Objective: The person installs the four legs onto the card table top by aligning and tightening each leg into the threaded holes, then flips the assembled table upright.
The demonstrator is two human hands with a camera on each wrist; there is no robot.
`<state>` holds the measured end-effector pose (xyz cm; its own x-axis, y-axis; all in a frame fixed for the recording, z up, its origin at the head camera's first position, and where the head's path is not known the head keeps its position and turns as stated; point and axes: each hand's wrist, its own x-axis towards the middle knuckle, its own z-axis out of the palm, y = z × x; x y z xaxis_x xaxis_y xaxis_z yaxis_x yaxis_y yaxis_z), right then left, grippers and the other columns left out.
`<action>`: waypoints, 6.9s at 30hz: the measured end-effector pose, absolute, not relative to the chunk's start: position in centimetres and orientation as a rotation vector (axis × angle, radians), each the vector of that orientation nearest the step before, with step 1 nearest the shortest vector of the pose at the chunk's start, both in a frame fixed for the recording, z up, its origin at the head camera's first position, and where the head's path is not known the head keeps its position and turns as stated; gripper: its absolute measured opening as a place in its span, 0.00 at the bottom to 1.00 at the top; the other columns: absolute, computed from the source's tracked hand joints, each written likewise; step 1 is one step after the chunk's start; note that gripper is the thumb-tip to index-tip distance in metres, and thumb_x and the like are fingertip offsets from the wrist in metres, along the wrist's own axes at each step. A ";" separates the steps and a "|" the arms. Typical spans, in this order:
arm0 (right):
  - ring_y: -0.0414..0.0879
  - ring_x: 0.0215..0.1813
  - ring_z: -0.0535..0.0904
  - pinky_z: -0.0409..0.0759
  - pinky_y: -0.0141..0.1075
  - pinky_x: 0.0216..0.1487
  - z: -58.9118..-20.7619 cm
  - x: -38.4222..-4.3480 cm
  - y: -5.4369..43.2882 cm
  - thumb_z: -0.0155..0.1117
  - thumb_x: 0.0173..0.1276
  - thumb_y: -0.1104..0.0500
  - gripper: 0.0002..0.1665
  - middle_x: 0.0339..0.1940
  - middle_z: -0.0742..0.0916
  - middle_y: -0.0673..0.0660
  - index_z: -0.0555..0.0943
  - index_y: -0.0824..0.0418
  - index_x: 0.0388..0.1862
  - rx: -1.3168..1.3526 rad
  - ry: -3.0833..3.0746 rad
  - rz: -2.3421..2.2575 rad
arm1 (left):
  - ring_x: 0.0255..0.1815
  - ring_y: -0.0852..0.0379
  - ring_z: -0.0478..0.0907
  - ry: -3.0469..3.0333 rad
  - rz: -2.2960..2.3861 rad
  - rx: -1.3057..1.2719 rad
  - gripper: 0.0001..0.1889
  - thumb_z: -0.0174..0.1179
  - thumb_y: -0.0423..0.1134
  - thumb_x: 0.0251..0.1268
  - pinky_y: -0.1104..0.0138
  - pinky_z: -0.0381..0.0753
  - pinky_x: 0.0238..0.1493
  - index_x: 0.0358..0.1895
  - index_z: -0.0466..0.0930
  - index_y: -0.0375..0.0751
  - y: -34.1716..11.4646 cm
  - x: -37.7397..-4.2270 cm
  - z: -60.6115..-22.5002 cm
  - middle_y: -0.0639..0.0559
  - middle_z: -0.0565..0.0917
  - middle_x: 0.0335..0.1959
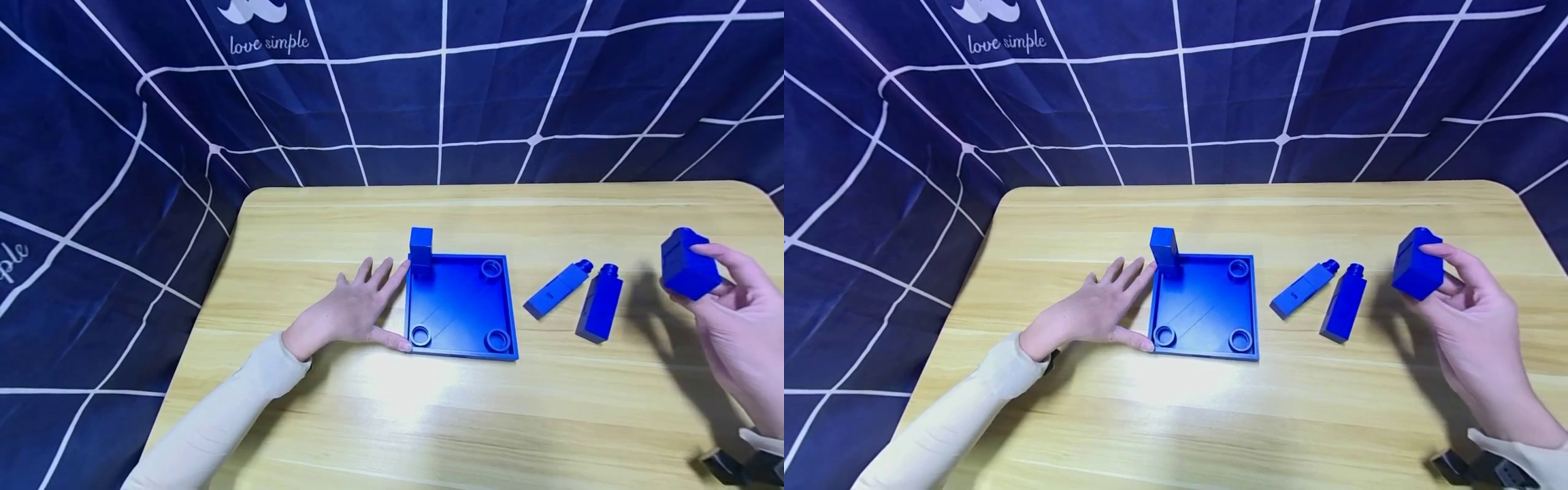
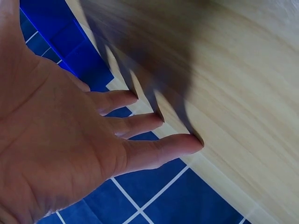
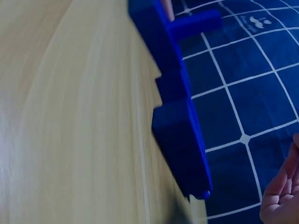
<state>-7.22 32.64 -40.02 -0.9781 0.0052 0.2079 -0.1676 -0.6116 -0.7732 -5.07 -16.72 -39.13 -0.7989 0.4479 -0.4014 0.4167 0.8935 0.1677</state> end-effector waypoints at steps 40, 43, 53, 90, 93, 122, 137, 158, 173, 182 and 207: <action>0.38 0.37 0.85 0.81 0.20 0.38 -37.3 -6.5 29.6 0.76 0.71 0.72 0.21 0.41 0.93 0.50 0.87 0.71 0.62 -0.009 -2.258 1.928 | 0.86 0.22 0.43 2.627 0.106 0.628 0.74 0.59 0.87 0.57 0.20 0.62 0.66 0.91 0.25 0.52 -16.8 -5.0 -39.3 0.35 0.43 0.91; 0.36 0.38 0.88 0.82 0.20 0.43 -37.2 -6.6 29.3 0.77 0.70 0.72 0.22 0.40 0.94 0.48 0.88 0.69 0.62 0.014 -2.327 1.878 | 0.86 0.22 0.43 2.630 0.106 0.635 0.74 0.59 0.87 0.57 0.20 0.63 0.66 0.91 0.26 0.52 -16.8 -5.1 -39.3 0.35 0.43 0.90; 0.33 0.45 0.90 0.82 0.21 0.47 -37.5 -6.5 28.4 0.75 0.72 0.72 0.23 0.45 0.95 0.47 0.88 0.68 0.65 0.053 -2.318 1.997 | 0.86 0.21 0.40 2.599 0.154 0.612 0.75 0.61 0.86 0.56 0.18 0.59 0.66 0.91 0.24 0.53 -16.8 -5.2 -39.1 0.35 0.41 0.91; 0.41 0.42 0.80 0.77 0.23 0.46 -38.5 -8.6 22.8 0.67 0.81 0.66 0.17 0.41 0.86 0.50 0.83 0.55 0.65 0.371 -2.537 1.873 | 0.87 0.25 0.38 2.531 0.247 0.607 0.70 0.62 0.84 0.60 0.21 0.53 0.72 0.91 0.26 0.60 -17.4 -5.6 -38.5 0.37 0.40 0.91; 0.42 0.41 0.79 0.77 0.24 0.44 -38.4 -8.8 22.4 0.68 0.81 0.66 0.15 0.40 0.84 0.51 0.83 0.57 0.62 0.396 -2.545 1.863 | 0.87 0.25 0.38 2.531 0.244 0.597 0.70 0.62 0.83 0.61 0.21 0.53 0.72 0.91 0.26 0.60 -17.5 -5.6 -38.5 0.38 0.40 0.91; 0.45 0.44 0.78 0.78 0.27 0.45 -38.4 -10.1 19.1 0.67 0.84 0.58 0.15 0.44 0.82 0.53 0.82 0.58 0.64 0.431 -2.612 1.854 | 0.86 0.24 0.47 2.581 0.065 0.669 0.69 0.57 0.86 0.61 0.23 0.65 0.69 0.91 0.26 0.55 -16.9 -5.6 -38.7 0.36 0.45 0.90; 0.48 0.46 0.78 0.77 0.27 0.45 -38.5 -10.5 18.6 0.68 0.84 0.55 0.20 0.48 0.84 0.55 0.82 0.58 0.69 0.454 -2.681 1.803 | 0.86 0.23 0.45 2.574 0.058 0.655 0.70 0.56 0.87 0.61 0.22 0.64 0.68 0.91 0.24 0.56 -16.8 -5.7 -38.9 0.36 0.43 0.90; 0.44 0.46 0.84 0.81 0.26 0.45 -37.6 -11.0 18.5 0.74 0.79 0.55 0.20 0.48 0.87 0.55 0.87 0.60 0.66 0.518 -2.792 1.609 | 0.87 0.24 0.41 2.553 0.075 0.622 0.70 0.56 0.87 0.60 0.22 0.60 0.70 0.91 0.23 0.58 -16.8 -5.6 -38.9 0.37 0.41 0.91; 0.39 0.48 0.84 0.78 0.21 0.49 -37.7 -10.7 18.3 0.77 0.76 0.59 0.24 0.48 0.89 0.57 0.87 0.63 0.68 0.577 -2.770 1.487 | 0.87 0.24 0.42 2.565 0.073 0.627 0.70 0.56 0.87 0.60 0.22 0.61 0.70 0.91 0.23 0.58 -16.9 -5.5 -38.9 0.37 0.41 0.91; 0.40 0.46 0.84 0.78 0.23 0.49 -38.1 -10.1 17.9 0.78 0.75 0.59 0.17 0.49 0.87 0.53 0.89 0.59 0.60 0.549 -2.710 1.476 | 0.87 0.24 0.42 2.566 0.065 0.633 0.70 0.56 0.87 0.60 0.21 0.61 0.69 0.91 0.23 0.57 -16.9 -5.5 -39.0 0.36 0.42 0.91; 0.48 0.42 0.79 0.76 0.28 0.41 -39.1 -10.6 17.3 0.78 0.75 0.54 0.15 0.43 0.81 0.57 0.85 0.58 0.54 0.545 -2.742 1.530 | 0.87 0.24 0.43 2.574 0.063 0.632 0.70 0.55 0.88 0.60 0.22 0.61 0.70 0.91 0.24 0.58 -17.0 -5.6 -39.1 0.37 0.42 0.91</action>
